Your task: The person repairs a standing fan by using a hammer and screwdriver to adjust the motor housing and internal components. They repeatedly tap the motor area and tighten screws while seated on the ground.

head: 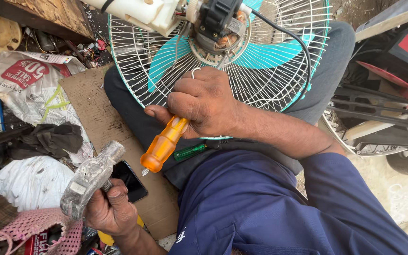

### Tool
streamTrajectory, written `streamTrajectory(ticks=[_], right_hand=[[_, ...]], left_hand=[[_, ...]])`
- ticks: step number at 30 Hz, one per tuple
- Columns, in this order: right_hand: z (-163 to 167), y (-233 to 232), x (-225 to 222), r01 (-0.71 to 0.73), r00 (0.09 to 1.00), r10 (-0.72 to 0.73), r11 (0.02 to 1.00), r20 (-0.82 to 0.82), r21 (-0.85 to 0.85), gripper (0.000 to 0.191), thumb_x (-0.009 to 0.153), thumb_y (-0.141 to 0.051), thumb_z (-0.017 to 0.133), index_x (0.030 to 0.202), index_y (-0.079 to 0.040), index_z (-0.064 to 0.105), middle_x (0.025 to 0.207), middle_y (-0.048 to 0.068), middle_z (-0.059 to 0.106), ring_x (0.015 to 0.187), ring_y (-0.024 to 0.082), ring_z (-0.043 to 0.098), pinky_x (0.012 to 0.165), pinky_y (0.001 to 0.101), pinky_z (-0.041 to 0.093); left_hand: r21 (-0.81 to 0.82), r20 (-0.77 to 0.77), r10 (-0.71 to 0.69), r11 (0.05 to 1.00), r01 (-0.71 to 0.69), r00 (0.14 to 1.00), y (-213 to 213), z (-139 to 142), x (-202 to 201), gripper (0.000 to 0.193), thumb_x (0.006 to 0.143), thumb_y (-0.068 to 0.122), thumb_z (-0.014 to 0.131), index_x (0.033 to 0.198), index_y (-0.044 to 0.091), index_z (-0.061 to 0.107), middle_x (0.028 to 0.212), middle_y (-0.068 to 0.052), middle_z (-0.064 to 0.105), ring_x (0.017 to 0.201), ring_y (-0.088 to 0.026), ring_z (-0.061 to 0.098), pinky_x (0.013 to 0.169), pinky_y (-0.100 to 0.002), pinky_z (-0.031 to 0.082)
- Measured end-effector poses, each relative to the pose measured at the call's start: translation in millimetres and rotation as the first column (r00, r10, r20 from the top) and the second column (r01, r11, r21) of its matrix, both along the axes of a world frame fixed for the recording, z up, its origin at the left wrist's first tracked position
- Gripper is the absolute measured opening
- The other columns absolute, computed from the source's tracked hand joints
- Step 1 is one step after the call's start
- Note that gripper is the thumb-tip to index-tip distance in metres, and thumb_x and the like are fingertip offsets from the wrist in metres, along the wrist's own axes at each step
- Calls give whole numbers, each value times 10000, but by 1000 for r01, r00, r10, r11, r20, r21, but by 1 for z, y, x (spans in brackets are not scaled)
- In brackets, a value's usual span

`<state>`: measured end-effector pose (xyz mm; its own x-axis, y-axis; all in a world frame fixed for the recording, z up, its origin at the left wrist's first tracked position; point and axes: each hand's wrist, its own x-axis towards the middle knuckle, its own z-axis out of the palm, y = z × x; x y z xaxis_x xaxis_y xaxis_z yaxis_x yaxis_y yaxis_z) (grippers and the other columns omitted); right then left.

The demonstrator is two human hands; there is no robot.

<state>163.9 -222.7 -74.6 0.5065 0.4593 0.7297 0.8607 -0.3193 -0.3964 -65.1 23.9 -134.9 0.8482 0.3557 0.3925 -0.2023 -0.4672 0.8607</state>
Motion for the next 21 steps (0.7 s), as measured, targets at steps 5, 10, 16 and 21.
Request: streamTrajectory(ticks=[5,10,16,21], right_hand=[[0,-5,0,-20,1000,21,1000,-23,18,466,971,-244,877,710,-156,501,633,-9,437,525,161,445,492,350,319],[6,-6,1,7,997,-3,999,-78,50,505,940,-254,881,671,-140,469,623,7,454,500,197,439,484,373,307],[8,-4,-1,-27,992,37,996,-124,82,523,939,-234,875,647,-131,453,608,31,454,493,234,468,474,402,336],[15,-7,-2,34,989,-32,999,-148,17,463,967,-222,857,693,-116,498,646,52,488,535,257,502,499,413,365]], left_hand=[[-42,-11,7,999,-7,1000,-4,1,-2,336,1149,143,600,1481,92,579,852,-64,640,642,-109,553,559,-235,474],[-120,-40,85,989,-89,996,-12,13,-2,201,1076,107,595,1259,33,632,742,-73,623,587,-147,539,527,-247,430],[5,219,200,979,-206,955,-12,53,-5,116,1075,107,609,1153,25,636,772,-101,640,654,-185,575,624,-284,465],[346,-78,61,938,-30,995,-24,41,4,90,1075,106,620,1065,19,639,796,-125,655,710,-217,606,705,-314,495]])
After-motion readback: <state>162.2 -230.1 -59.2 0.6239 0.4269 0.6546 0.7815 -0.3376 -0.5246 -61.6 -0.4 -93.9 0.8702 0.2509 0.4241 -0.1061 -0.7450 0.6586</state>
